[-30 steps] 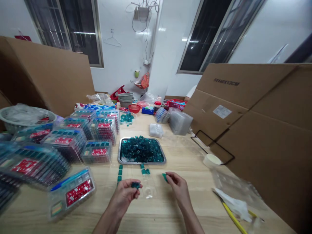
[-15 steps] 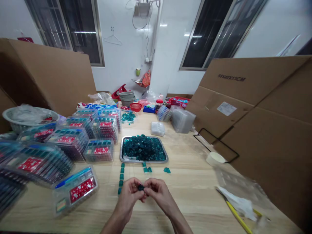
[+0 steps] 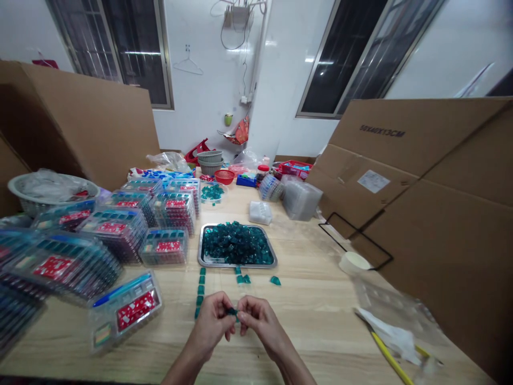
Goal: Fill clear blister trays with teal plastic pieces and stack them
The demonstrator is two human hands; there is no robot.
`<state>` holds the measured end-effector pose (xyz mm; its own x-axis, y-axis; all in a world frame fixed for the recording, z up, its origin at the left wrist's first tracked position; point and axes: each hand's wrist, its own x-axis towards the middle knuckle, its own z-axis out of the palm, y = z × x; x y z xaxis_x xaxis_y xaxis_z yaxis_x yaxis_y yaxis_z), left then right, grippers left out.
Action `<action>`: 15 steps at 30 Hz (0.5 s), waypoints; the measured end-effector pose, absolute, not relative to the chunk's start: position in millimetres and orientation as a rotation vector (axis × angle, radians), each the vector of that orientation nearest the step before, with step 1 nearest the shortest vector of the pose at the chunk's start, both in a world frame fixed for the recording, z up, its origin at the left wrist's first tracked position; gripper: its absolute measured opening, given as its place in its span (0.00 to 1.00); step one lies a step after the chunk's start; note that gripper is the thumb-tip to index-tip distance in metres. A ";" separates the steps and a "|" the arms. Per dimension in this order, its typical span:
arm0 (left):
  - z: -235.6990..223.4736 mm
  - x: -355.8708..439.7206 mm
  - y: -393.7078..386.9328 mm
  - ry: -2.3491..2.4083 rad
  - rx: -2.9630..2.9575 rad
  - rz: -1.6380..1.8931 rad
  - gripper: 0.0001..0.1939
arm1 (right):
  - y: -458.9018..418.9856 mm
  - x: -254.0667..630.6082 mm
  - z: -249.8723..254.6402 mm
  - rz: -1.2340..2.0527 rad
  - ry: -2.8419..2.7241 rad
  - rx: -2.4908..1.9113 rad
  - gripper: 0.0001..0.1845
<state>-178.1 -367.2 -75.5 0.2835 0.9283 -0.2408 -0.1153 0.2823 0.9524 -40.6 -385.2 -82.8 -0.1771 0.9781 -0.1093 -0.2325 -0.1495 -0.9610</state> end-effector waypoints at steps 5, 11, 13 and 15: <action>-69.3 -175.0 -364.4 1.015 0.933 0.961 0.07 | -386.6 -51.2 -88.9 1.403 -0.895 -0.981 0.15; -70.9 -173.1 -355.0 1.016 0.763 1.013 0.07 | -402.5 -54.5 -87.8 1.362 -0.977 -0.975 0.13; -73.0 -179.1 -346.2 1.073 0.757 1.101 0.07 | -414.7 -55.3 -85.7 1.432 -1.036 -0.946 0.14; -71.8 -186.8 -337.6 1.095 0.750 1.173 0.08 | -423.3 -55.5 -83.6 1.461 -1.060 -0.927 0.15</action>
